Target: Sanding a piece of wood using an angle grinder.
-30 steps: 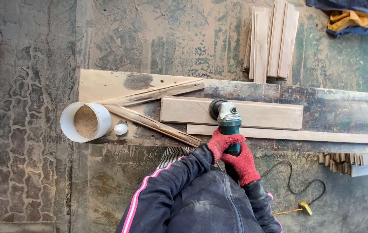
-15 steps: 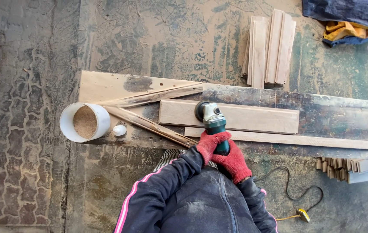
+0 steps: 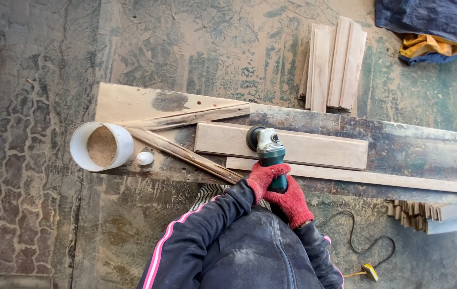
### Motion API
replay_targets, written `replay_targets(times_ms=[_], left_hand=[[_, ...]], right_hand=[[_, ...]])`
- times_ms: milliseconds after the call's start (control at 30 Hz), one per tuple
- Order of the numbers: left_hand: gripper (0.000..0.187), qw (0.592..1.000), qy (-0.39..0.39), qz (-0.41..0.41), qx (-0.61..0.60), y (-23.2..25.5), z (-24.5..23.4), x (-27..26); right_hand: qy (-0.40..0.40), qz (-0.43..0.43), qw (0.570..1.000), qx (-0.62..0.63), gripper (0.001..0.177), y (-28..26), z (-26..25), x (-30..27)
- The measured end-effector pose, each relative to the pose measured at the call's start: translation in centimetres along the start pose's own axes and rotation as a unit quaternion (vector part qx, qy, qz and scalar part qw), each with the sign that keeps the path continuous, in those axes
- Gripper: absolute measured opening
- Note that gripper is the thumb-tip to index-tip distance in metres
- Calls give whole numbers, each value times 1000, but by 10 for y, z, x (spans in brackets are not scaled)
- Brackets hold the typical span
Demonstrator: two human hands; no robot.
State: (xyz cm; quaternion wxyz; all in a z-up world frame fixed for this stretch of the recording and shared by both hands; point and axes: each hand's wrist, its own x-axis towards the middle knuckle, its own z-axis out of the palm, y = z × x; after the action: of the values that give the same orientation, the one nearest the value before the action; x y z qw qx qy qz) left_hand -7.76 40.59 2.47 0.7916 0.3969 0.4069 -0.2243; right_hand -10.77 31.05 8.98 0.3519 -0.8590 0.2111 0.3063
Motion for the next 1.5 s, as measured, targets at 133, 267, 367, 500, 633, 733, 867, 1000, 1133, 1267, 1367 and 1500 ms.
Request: replay_targets(times_ms=[133,267,367,500,633,733,867,1000,1133,1267,1367,1500], left_hand=[[76,999,27,18,-22,9,-21,8],[76,997,45,28,-57,1,-41,32],[79,997,66,16,-37,-1,-40,38],[77,999,42,17,-19,4,-12,17],[79,999,30,6,16,12,6,-2],[80,999,31,7,-13,14,-5,0],[80,999,34,10,-30,-3,-28,33],[86,999,17,5,-36,2,-25,15],[89,997,-73,7,-4,-23,2,3],[84,996,-91,-3,-3,-44,36,12],[84,990,-134,-1,50,-66,55,23],[87,992,-118,-14,51,-70,74,11]], right_hand=[[-25,-24,999,-34,80,-33,7,-8],[-39,-39,996,-71,82,-27,19,10],[-41,-46,997,-49,82,-35,16,2],[-19,-27,999,-43,79,-18,6,4],[-4,-18,1000,-22,78,0,3,10],[-18,-16,999,-21,77,-11,4,5],[-32,-18,999,-36,77,-22,11,9],[-40,-22,998,-38,80,-26,4,4],[4,3,1000,19,66,5,-10,20],[37,3,999,40,60,50,-24,38],[61,1,996,71,63,62,-39,37],[68,-11,996,61,63,82,-51,42]])
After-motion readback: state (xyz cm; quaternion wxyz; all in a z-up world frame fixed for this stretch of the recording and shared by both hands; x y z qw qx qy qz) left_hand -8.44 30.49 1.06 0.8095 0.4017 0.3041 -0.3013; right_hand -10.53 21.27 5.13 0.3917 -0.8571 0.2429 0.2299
